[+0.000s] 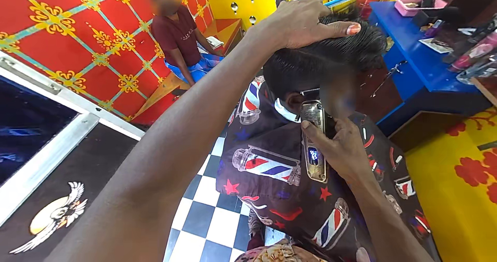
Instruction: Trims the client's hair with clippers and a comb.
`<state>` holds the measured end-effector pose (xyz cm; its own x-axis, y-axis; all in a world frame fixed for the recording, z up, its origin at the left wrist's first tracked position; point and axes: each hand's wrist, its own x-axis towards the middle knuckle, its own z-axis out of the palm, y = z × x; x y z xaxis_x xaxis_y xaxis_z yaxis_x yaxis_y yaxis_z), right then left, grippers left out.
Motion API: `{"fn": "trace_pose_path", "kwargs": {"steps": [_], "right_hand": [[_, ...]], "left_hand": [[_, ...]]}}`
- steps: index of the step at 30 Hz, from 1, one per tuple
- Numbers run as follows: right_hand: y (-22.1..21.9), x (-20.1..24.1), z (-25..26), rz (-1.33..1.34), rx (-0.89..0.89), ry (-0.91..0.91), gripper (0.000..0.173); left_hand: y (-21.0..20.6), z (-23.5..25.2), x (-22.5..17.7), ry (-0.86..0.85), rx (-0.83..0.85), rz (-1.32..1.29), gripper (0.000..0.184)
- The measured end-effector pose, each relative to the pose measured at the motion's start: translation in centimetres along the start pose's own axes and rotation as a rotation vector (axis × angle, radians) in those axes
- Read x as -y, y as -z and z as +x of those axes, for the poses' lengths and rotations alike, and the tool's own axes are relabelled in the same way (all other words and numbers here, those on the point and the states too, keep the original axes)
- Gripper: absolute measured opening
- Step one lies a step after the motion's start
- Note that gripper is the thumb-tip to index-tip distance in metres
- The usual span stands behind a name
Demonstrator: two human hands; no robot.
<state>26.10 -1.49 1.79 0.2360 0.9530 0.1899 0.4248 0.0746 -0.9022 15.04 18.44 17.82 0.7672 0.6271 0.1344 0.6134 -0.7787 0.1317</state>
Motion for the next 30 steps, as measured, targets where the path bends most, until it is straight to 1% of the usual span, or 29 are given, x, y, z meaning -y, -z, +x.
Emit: {"fn": "trace_pose_path", "kwargs": {"steps": [2, 4, 10, 15, 16, 17, 18, 21, 22, 26, 30], "right_hand": [[0.0, 0.1, 0.3, 0.084, 0.022, -0.028, 0.05], [0.0, 0.6, 0.5, 0.104, 0.035, -0.03, 0.051], [-0.5, 1.4, 0.8, -0.055, -0.009, 0.031, 0.051], [-1.0, 1.3, 0.7, -0.232, -0.082, 0.178, 0.053], [-0.9, 1.0, 0.4, -0.246, -0.088, 0.185, 0.053], [-0.7, 0.7, 0.1, -0.219, -0.074, 0.158, 0.053], [-0.5, 0.3, -0.2, -0.135, -0.04, 0.111, 0.053], [-0.3, -0.7, -0.1, 0.328, 0.08, -0.062, 0.052], [-0.2, -0.9, 0.1, 0.412, 0.106, -0.097, 0.05], [-0.1, -0.6, 0.5, 0.445, 0.129, -0.096, 0.048], [-0.2, -0.2, 0.6, 0.455, 0.137, -0.071, 0.046]], "left_hand": [[0.0, 0.0, 0.0, 0.004, -0.004, -0.009, 0.084], [0.1, 0.0, -0.1, 0.013, 0.002, -0.007, 0.084], [0.0, 0.2, -0.4, 0.017, 0.013, 0.008, 0.084], [0.0, 0.3, -0.3, 0.013, 0.012, 0.014, 0.084], [0.0, 0.2, -0.3, 0.016, 0.012, 0.011, 0.083], [0.1, 0.2, -0.2, 0.018, 0.013, 0.009, 0.083], [0.1, 0.2, -0.2, 0.018, 0.01, 0.006, 0.083], [0.0, 0.0, 0.0, 0.012, -0.003, -0.006, 0.084], [-0.1, 0.0, 0.1, 0.013, -0.003, -0.01, 0.084], [-0.1, 0.0, 0.1, 0.021, 0.0, -0.016, 0.087], [0.0, -0.1, -0.1, 0.022, 0.007, -0.01, 0.085]]}}
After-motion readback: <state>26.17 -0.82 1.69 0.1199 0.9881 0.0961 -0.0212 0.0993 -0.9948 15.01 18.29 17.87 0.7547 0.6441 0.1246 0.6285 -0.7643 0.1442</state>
